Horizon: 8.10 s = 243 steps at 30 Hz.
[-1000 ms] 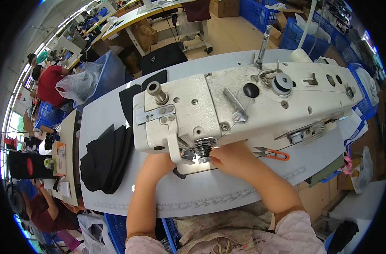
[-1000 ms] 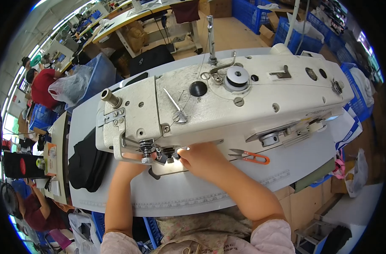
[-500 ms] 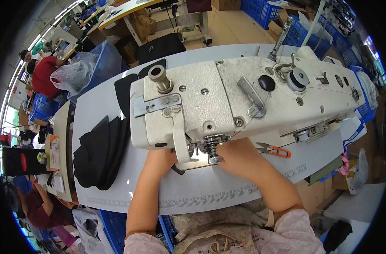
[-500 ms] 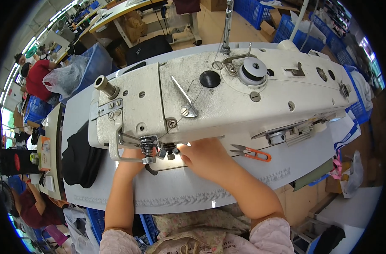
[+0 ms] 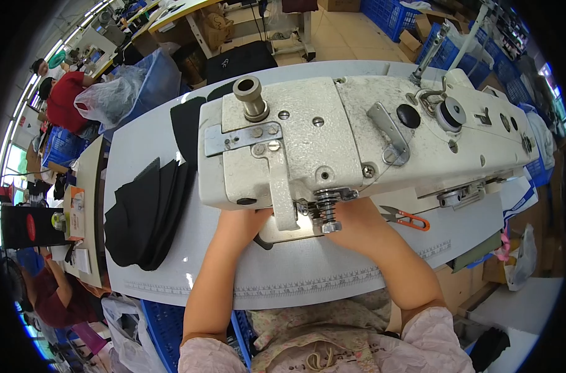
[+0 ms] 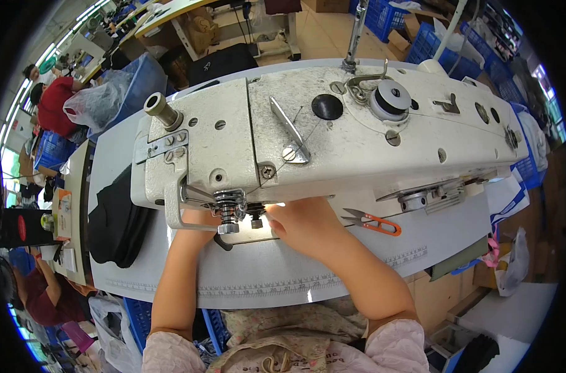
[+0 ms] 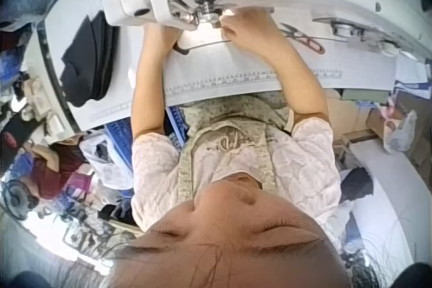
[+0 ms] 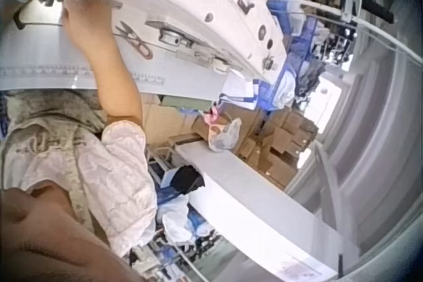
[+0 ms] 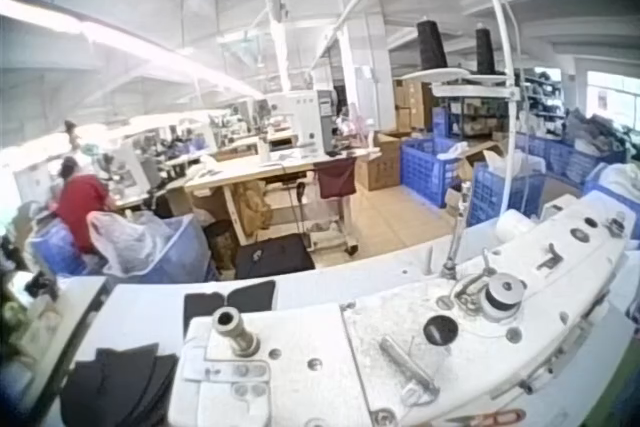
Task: Sewing pieces of black shoe material together using an industrial sewing machine.
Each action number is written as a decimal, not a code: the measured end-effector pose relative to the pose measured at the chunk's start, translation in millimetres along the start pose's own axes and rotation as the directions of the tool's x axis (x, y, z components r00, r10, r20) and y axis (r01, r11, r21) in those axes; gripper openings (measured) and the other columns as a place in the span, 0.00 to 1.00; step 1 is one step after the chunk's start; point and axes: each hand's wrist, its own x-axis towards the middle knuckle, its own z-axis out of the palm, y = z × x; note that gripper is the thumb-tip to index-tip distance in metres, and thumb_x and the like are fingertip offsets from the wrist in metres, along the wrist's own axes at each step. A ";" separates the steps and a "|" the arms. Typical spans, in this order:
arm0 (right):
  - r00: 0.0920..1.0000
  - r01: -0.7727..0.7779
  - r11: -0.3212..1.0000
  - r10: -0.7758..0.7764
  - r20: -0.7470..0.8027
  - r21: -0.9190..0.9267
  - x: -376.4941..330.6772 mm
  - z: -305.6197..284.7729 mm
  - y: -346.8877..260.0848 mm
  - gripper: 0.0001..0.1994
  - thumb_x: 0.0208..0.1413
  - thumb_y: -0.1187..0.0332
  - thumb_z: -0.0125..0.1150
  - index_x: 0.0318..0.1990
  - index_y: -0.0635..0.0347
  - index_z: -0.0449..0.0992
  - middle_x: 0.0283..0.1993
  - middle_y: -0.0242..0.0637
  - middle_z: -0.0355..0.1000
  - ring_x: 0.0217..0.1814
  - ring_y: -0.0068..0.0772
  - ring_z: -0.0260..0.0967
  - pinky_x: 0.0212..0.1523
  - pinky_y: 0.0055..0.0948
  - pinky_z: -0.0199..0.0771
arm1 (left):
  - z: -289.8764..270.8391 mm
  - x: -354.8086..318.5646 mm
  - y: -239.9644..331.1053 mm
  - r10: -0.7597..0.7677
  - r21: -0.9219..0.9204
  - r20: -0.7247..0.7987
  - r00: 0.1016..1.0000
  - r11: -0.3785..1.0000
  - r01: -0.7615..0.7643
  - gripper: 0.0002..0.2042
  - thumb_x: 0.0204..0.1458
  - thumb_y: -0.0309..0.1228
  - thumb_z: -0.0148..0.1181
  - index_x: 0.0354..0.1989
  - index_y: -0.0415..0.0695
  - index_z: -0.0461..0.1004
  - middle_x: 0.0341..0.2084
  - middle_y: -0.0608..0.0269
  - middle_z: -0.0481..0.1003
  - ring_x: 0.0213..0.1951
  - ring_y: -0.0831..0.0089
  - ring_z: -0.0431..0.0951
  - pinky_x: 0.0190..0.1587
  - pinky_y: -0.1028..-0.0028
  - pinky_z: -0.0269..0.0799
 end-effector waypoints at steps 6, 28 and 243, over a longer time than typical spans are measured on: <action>0.997 0.027 1.000 -0.027 -0.076 0.004 -2.8 2.6 -1.3 0.03 0.37 0.70 0.60 0.21 0.57 0.72 0.21 0.38 0.69 0.30 0.42 0.69 0.31 0.40 0.67 | -3.4 -4.3 10.6 0.012 0.059 -0.010 1.000 0.998 -0.011 0.17 0.39 0.24 0.60 0.42 0.40 0.71 0.41 0.51 0.72 0.44 0.55 0.71 0.44 0.64 0.67; 0.999 0.017 1.000 -0.018 0.030 0.005 -6.0 5.3 -3.5 0.06 0.39 0.69 0.60 0.24 0.60 0.71 0.27 0.41 0.67 0.31 0.42 0.68 0.29 0.39 0.67 | 30.9 -16.0 -26.4 -0.022 -0.215 -0.061 0.998 0.977 0.008 0.05 0.49 0.21 0.49 0.34 0.39 0.69 0.28 0.61 0.72 0.28 0.74 0.73 0.30 0.78 0.71; 1.000 0.016 0.999 -0.015 -0.008 0.047 -2.9 2.0 -3.0 0.09 0.39 0.66 0.62 0.24 0.60 0.71 0.27 0.40 0.68 0.34 0.43 0.67 0.34 0.40 0.65 | 7.8 -2.4 -5.8 0.099 -0.050 -0.075 0.992 0.993 -0.103 0.14 0.40 0.23 0.60 0.39 0.38 0.71 0.36 0.52 0.73 0.39 0.54 0.73 0.40 0.63 0.68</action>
